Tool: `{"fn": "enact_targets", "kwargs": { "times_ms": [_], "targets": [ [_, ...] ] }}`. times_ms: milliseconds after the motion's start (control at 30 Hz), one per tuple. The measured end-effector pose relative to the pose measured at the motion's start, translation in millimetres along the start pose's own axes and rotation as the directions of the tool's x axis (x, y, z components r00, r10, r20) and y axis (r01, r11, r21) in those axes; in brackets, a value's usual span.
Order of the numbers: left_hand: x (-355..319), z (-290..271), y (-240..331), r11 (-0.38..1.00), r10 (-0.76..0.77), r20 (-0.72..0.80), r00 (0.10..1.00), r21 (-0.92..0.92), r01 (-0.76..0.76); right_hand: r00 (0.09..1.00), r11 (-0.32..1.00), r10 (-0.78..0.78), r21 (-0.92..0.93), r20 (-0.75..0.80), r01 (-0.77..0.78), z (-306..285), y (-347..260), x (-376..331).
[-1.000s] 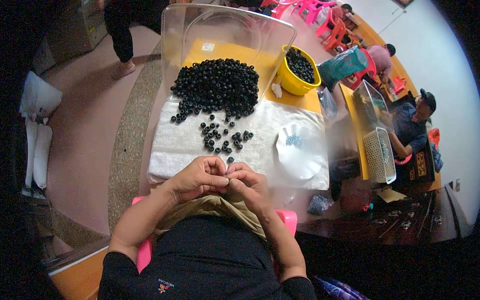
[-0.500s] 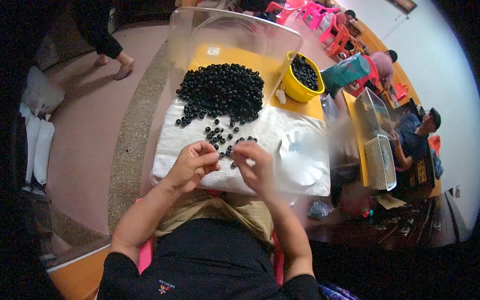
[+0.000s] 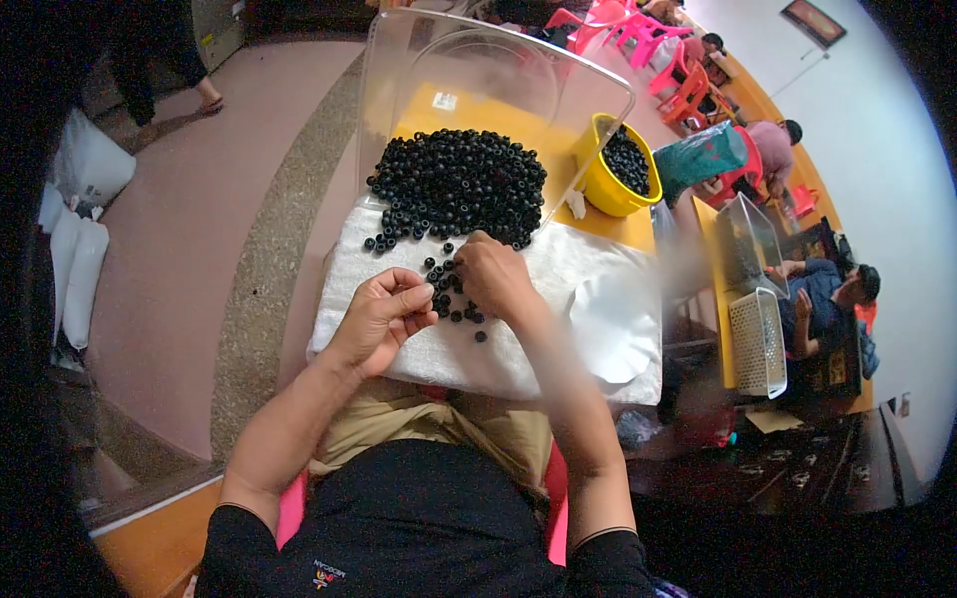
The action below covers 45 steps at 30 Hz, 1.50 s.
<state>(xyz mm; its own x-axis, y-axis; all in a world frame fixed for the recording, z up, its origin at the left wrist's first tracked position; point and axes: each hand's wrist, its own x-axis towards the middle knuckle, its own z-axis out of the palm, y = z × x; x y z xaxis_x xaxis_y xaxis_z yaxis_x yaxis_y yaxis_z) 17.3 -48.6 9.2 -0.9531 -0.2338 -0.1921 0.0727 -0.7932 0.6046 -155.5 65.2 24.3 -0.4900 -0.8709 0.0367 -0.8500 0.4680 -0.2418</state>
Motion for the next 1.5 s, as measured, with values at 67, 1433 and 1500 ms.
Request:
{"fn": "enact_targets", "kwargs": {
  "times_ms": [67, 1433, 1500],
  "targets": [
    [1, 0, 0, 1.000, -0.002, -0.001, 1.000, 0.002, 0.002, 1.000, 1.000, -0.008, 0.015, -0.024, 0.008, 4, -1, 0],
    [-3, 5, -20, 0.979, -0.085, 0.069, 0.994, 0.190, 0.071, 0.996, 0.102, 0.093, 0.995, -0.007, -0.003, 8, -5, -92],
    [-3, 5, -22, 0.976, -0.079, 0.079, 0.994, 0.207, 0.062, 0.997, 0.131, 0.081, 0.991, -0.002, -0.009, 7, -5, -92]
  ]
}}
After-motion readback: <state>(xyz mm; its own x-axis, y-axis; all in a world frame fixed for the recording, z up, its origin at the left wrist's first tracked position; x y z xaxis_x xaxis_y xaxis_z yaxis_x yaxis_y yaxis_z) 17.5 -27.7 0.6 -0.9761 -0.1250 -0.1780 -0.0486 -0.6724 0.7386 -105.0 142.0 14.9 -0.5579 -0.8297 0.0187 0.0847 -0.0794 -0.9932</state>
